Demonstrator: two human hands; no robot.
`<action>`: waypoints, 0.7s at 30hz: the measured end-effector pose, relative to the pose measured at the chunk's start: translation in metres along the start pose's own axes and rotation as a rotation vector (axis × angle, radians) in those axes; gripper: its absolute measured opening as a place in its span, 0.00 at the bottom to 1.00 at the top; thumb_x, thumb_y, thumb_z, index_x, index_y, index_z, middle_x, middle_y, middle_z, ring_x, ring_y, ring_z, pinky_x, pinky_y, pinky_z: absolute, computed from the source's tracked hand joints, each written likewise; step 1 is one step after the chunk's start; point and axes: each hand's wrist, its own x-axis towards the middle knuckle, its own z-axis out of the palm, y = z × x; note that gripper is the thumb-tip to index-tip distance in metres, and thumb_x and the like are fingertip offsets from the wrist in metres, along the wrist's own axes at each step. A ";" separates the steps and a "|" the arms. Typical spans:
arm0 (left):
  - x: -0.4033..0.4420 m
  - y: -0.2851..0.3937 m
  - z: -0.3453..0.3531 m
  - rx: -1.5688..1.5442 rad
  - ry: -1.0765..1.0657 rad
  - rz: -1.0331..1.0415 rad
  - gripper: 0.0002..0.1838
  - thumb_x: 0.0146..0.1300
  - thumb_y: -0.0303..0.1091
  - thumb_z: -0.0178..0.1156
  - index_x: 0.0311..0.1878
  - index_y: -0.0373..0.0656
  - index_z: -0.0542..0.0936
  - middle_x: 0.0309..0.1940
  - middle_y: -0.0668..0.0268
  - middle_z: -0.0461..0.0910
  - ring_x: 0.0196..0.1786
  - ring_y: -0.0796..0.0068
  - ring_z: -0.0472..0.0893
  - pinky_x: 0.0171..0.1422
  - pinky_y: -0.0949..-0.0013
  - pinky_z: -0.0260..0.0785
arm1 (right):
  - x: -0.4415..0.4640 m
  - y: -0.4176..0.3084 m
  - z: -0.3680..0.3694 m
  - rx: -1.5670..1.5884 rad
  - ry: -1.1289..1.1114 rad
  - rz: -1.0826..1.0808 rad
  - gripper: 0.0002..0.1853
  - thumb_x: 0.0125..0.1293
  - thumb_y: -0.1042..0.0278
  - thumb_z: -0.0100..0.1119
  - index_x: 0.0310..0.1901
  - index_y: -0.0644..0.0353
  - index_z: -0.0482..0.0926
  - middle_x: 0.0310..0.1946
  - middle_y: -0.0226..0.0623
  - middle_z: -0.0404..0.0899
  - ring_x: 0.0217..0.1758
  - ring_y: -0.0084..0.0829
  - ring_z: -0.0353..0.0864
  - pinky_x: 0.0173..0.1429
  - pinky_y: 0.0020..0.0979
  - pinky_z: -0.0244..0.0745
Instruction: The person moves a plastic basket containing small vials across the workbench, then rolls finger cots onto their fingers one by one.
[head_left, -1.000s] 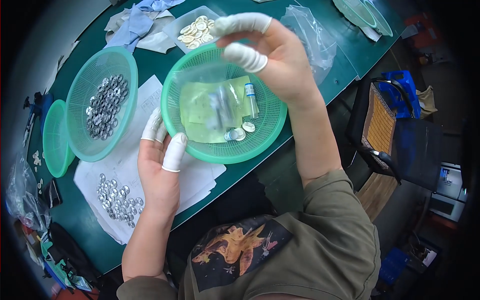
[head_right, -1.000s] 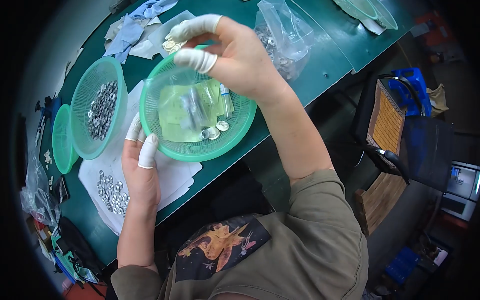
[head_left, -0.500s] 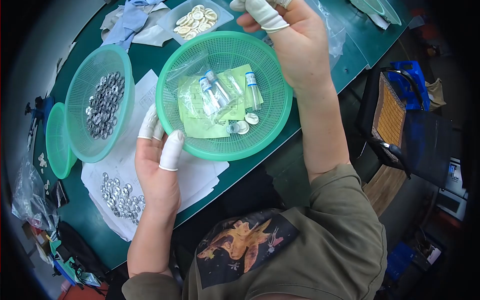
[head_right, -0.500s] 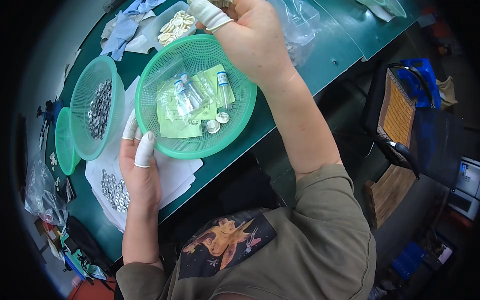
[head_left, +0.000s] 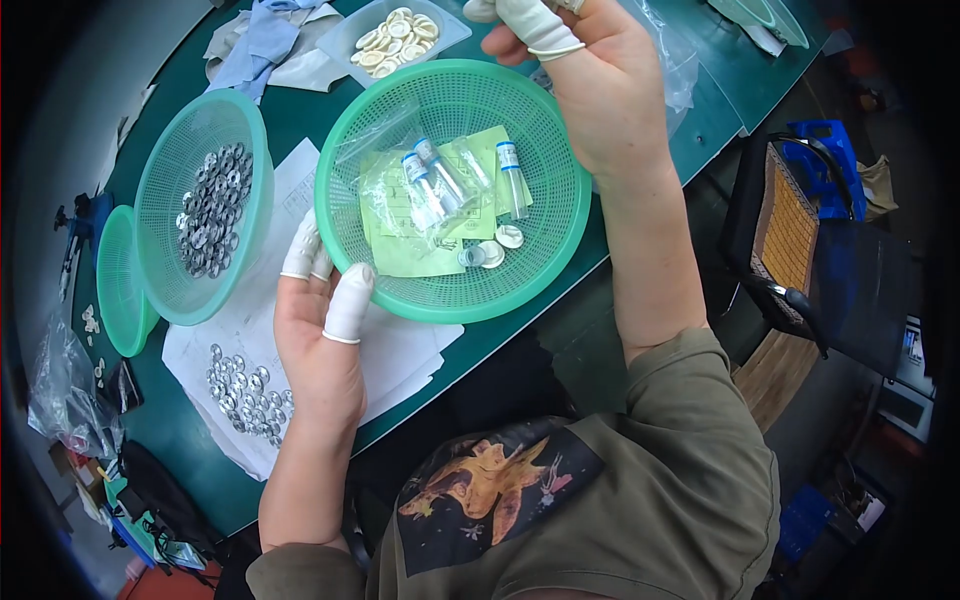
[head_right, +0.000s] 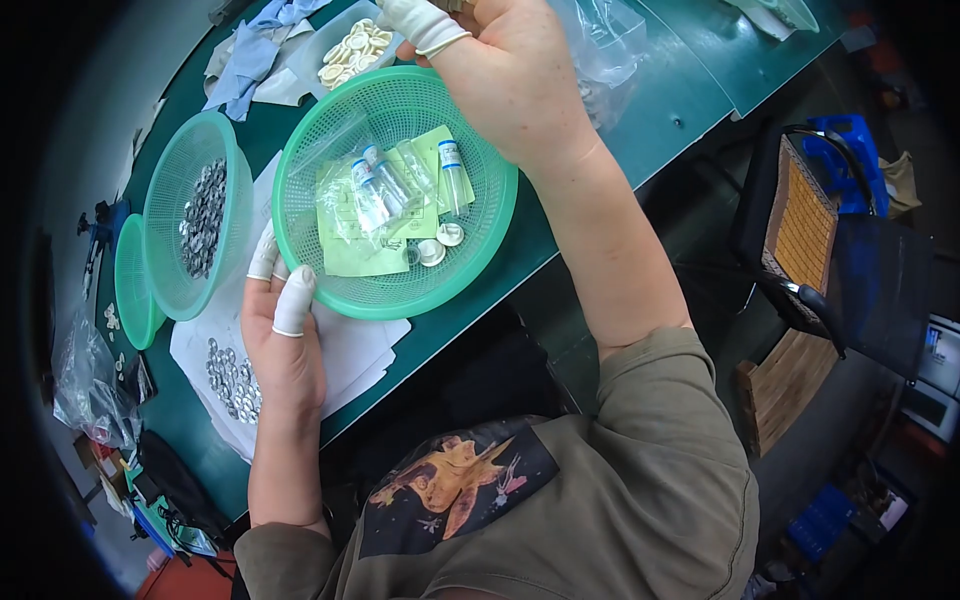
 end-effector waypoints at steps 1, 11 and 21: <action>0.000 0.000 0.000 -0.009 0.000 -0.002 0.31 0.60 0.23 0.55 0.67 0.32 0.58 0.64 0.53 0.64 0.66 0.65 0.64 0.70 0.63 0.53 | 0.000 0.001 0.000 0.007 0.006 -0.010 0.08 0.65 0.71 0.57 0.44 0.64 0.79 0.34 0.28 0.79 0.32 0.16 0.74 0.38 0.18 0.71; -0.001 0.002 -0.001 -0.079 0.037 -0.056 0.34 0.55 0.21 0.60 0.66 0.35 0.60 0.62 0.55 0.66 0.63 0.65 0.67 0.67 0.63 0.59 | 0.001 0.002 -0.004 0.041 0.031 -0.083 0.09 0.64 0.70 0.59 0.44 0.64 0.79 0.35 0.29 0.80 0.31 0.18 0.76 0.37 0.19 0.71; -0.003 0.001 -0.003 -0.132 0.017 0.005 0.33 0.53 0.21 0.62 0.64 0.34 0.63 0.60 0.57 0.69 0.63 0.67 0.68 0.68 0.63 0.59 | -0.002 0.011 -0.005 -0.325 -0.163 -0.367 0.10 0.62 0.69 0.61 0.42 0.65 0.80 0.35 0.33 0.82 0.38 0.24 0.80 0.42 0.24 0.76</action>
